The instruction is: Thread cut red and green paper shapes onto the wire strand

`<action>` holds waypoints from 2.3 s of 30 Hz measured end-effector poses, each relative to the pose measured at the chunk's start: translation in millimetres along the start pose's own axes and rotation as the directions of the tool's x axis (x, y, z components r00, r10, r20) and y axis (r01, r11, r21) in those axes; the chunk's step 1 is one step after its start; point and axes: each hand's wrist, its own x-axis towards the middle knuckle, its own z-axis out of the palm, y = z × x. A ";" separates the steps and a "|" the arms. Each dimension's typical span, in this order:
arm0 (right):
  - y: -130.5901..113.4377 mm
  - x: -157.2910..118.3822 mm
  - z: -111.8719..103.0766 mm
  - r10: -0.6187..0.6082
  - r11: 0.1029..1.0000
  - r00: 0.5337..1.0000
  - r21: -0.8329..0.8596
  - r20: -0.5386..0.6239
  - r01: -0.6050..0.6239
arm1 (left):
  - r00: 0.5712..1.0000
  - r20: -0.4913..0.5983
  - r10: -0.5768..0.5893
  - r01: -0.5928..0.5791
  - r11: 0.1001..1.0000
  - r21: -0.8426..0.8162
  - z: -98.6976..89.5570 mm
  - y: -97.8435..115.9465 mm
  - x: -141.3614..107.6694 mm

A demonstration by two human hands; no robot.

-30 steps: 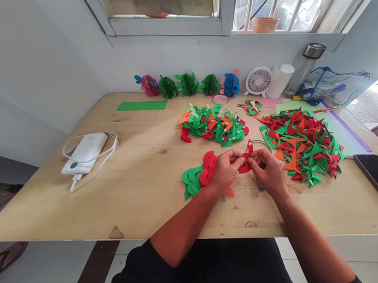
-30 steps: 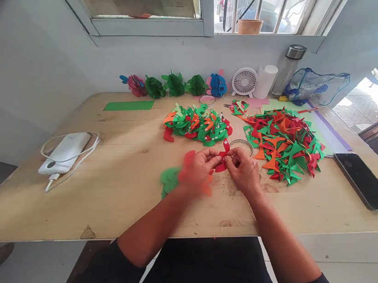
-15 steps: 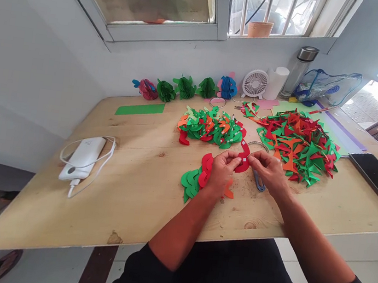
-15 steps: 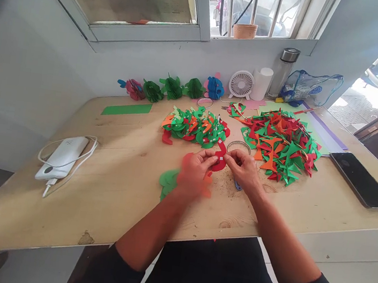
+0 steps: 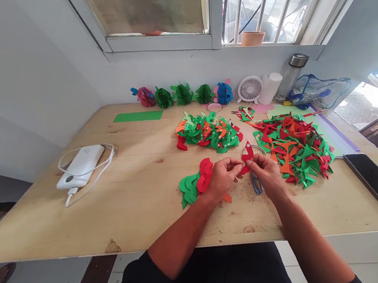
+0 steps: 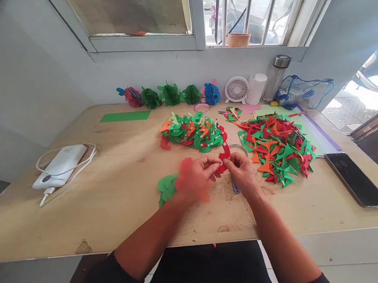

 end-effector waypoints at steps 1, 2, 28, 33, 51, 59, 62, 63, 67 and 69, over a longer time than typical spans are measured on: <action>0.0 0.1 0.1 -0.002 1.000 1.000 -0.005 -0.002 0.002 | 1.000 0.026 -0.018 0.018 1.000 0.015 -0.3 -0.4 -0.1; 0.7 0.4 0.1 -0.004 1.000 1.000 -0.011 -0.001 0.004 | 0.998 0.049 -0.038 0.037 0.999 0.025 -0.5 -1.0 -0.1; 8.3 3.4 -10.5 0.063 0.319 0.997 -0.946 -0.047 -0.065 | 0.991 -0.135 0.024 -0.025 1.000 -0.005 -2.0 -0.6 1.5; 13.7 3.7 -9.9 0.031 0.407 0.997 -0.911 -0.064 -0.071 | 0.993 -0.097 0.062 -0.057 0.997 0.061 -2.5 -5.8 3.9; 27.3 16.4 -24.1 -0.180 0.720 0.958 -0.693 -0.224 -0.026 | 0.980 0.050 0.192 -0.184 0.784 0.593 -14.0 -17.9 5.4; 30.3 21.4 -30.2 -0.091 0.982 0.891 -0.190 -0.444 0.006 | 0.976 0.097 0.194 -0.211 0.749 0.628 -23.5 -16.6 -1.1; 33.0 25.3 -32.4 -0.060 0.998 0.874 -0.044 -0.482 0.044 | 0.965 0.154 0.210 -0.257 0.667 0.700 -18.7 -9.8 -4.6; 33.6 26.5 -32.9 -0.047 0.998 0.869 0.008 -0.493 0.058 | 0.961 0.172 0.215 -0.271 0.635 0.724 -17.4 -7.3 -5.8; 31.9 28.6 -34.2 0.011 0.968 0.849 0.217 -0.528 0.122 | 0.950 0.209 0.234 -0.303 0.509 0.806 -14.9 1.2 -8.6; 28.7 27.9 -34.4 0.040 0.943 0.844 0.300 -0.534 0.145 | 0.941 0.218 0.261 -0.312 0.413 0.855 -12.2 4.6 -6.6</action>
